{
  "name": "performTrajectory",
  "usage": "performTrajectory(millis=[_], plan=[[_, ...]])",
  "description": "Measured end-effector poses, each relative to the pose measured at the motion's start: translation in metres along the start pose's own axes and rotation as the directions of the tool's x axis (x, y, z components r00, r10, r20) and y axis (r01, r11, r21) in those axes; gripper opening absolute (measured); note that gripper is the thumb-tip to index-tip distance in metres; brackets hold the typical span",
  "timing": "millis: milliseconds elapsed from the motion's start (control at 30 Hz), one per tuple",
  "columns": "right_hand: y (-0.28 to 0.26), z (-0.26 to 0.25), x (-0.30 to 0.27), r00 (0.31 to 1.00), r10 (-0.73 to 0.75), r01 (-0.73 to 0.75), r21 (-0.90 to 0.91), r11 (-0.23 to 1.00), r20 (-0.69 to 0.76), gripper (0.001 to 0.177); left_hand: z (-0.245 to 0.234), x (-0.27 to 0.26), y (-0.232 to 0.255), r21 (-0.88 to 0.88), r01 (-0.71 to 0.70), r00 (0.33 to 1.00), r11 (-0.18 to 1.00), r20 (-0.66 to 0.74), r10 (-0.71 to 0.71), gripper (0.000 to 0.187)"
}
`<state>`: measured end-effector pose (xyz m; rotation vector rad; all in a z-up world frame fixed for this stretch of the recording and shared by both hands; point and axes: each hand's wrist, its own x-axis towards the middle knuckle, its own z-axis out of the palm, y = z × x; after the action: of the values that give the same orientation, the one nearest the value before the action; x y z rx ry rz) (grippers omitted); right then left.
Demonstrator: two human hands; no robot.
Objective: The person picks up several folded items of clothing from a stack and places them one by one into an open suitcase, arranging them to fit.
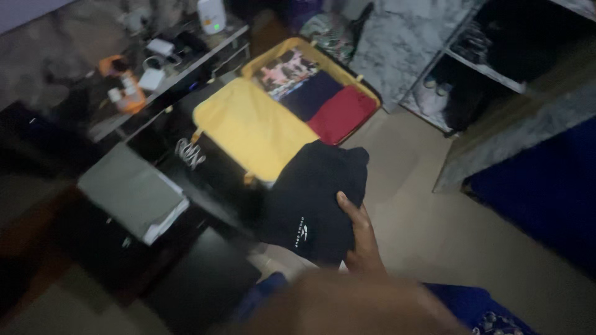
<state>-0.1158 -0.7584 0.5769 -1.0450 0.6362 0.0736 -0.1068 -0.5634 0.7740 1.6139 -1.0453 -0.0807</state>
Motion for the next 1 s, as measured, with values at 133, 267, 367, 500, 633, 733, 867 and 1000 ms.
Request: performTrajectory(millis=[133,267,367,500,633,733,867,1000], plan=[[-0.038,0.014,0.014,0.961,-0.224,0.181,0.244,0.953,0.164,0.073,0.0,0.038,-0.02,-0.032,-0.032,0.999,0.999,0.042,0.033,0.03],[-0.079,0.017,0.06,0.981,-0.165,0.14,0.214,0.967,0.105,0.07,-0.001,0.095,-0.053,-0.049,-0.058,0.997,0.997,0.051,0.06,0.029],[-0.109,0.016,0.102,0.974,-0.165,0.125,0.236,0.964,0.154,0.066,-0.001,0.139,-0.079,-0.089,-0.076,0.995,0.993,0.063,0.081,0.028],[-0.149,0.023,0.152,0.987,-0.102,0.078,0.18,0.981,0.128,0.064,-0.008,0.201,-0.111,-0.125,-0.096,0.992,0.988,0.068,0.105,0.027],[-0.184,0.027,0.192,0.994,-0.054,0.039,0.154,0.987,0.099,0.065,-0.009,0.244,-0.145,-0.14,-0.092,0.994,0.986,0.04,0.099,0.026],[-0.199,0.023,0.221,0.998,-0.017,0.008,0.158,0.987,0.06,0.066,-0.01,0.252,-0.18,-0.149,-0.056,0.998,0.987,0.013,0.058,0.026],[-0.197,0.0,0.271,0.985,-0.058,0.025,0.199,0.98,0.16,0.063,0.014,0.287,-0.201,-0.182,-0.051,0.996,0.982,-0.075,0.037,0.025],[-0.187,-0.018,0.338,0.952,-0.06,-0.043,0.326,0.944,0.3,0.03,0.048,0.294,-0.292,0.03,0.115,0.84,0.993,-0.537,-0.081,0.024]])
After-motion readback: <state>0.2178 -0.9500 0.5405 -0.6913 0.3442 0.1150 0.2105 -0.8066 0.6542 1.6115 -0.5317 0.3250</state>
